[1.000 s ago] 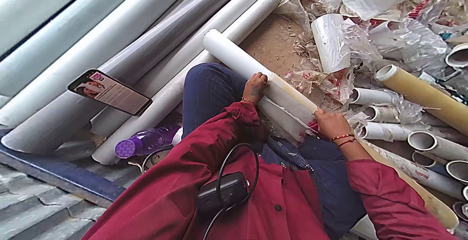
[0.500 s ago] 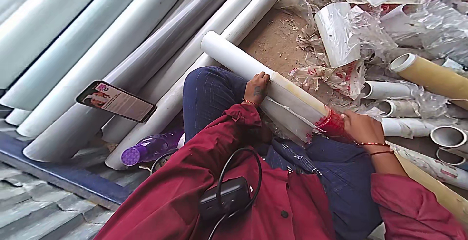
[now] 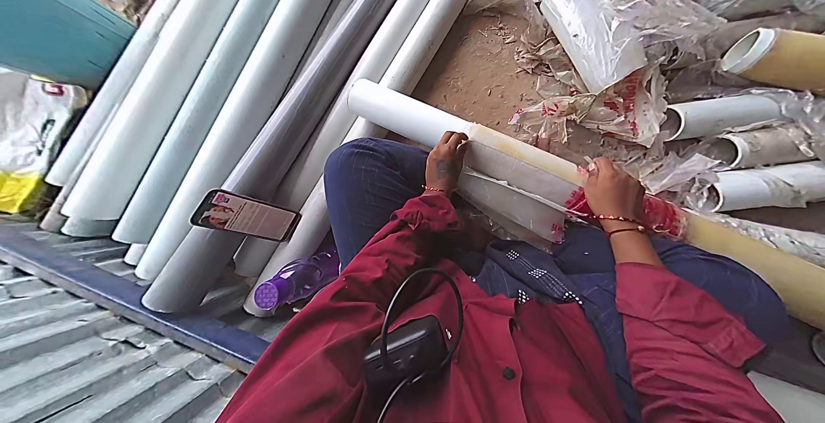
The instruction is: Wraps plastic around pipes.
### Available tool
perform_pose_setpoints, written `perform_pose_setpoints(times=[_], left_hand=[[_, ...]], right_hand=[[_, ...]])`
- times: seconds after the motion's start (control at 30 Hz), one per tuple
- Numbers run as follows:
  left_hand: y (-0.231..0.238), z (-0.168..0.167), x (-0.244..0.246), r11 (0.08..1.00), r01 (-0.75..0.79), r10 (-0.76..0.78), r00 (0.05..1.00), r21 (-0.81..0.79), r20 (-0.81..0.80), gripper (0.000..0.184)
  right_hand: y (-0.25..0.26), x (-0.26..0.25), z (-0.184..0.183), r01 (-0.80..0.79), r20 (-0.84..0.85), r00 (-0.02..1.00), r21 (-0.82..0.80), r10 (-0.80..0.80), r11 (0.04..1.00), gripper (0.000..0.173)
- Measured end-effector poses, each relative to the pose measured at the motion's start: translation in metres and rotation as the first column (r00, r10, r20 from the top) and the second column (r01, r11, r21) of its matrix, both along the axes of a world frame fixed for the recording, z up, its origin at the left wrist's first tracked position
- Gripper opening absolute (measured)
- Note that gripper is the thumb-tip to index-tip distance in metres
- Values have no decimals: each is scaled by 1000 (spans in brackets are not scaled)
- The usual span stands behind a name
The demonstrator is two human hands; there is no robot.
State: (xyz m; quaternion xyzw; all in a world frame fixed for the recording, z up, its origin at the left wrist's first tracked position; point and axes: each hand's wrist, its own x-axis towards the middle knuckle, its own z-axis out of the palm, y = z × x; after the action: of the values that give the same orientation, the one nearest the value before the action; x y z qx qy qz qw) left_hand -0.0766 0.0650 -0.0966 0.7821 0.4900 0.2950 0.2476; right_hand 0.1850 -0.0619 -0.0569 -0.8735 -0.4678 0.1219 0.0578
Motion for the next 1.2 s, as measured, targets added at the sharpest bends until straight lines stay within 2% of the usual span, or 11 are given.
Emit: perform_pose_setpoints(times=[0.1,0.23,0.4,0.53,0.73,0.97,1.1,1.2], left_hand=[[2,-3,-1,993,53,-44,996,104,-82,16],[10,-5,-2,986,117,-101,986,117,-136,18],[0,0,-5,999,32,-31,999,31,-42,18],[-3,-2,-5,999,0,0,1000,39,8,15],[1,3,1,998,-56,57,998,16,-12,13],[7,5,2,999,52,-53,978,-9,-201,19],[7,0,1,988,146,-130,955,40,-267,18],[9,5,-1,976,220,-210,923,-8,-322,24]], right_hand=[[-2,-1,0,16,-18,1000,-5,-16,1000,29],[-1,0,0,9,-15,1000,7,-9,1000,29],[0,0,-1,31,-17,999,5,-31,999,28],[-2,-1,0,35,-15,999,0,-35,999,28],[-2,-1,-1,22,-6,1000,7,-22,1000,29],[1,-5,1,45,-1,999,-39,-45,998,30],[0,-7,2,49,11,999,-59,-48,997,29],[-1,-8,2,41,27,999,-50,-40,998,30]])
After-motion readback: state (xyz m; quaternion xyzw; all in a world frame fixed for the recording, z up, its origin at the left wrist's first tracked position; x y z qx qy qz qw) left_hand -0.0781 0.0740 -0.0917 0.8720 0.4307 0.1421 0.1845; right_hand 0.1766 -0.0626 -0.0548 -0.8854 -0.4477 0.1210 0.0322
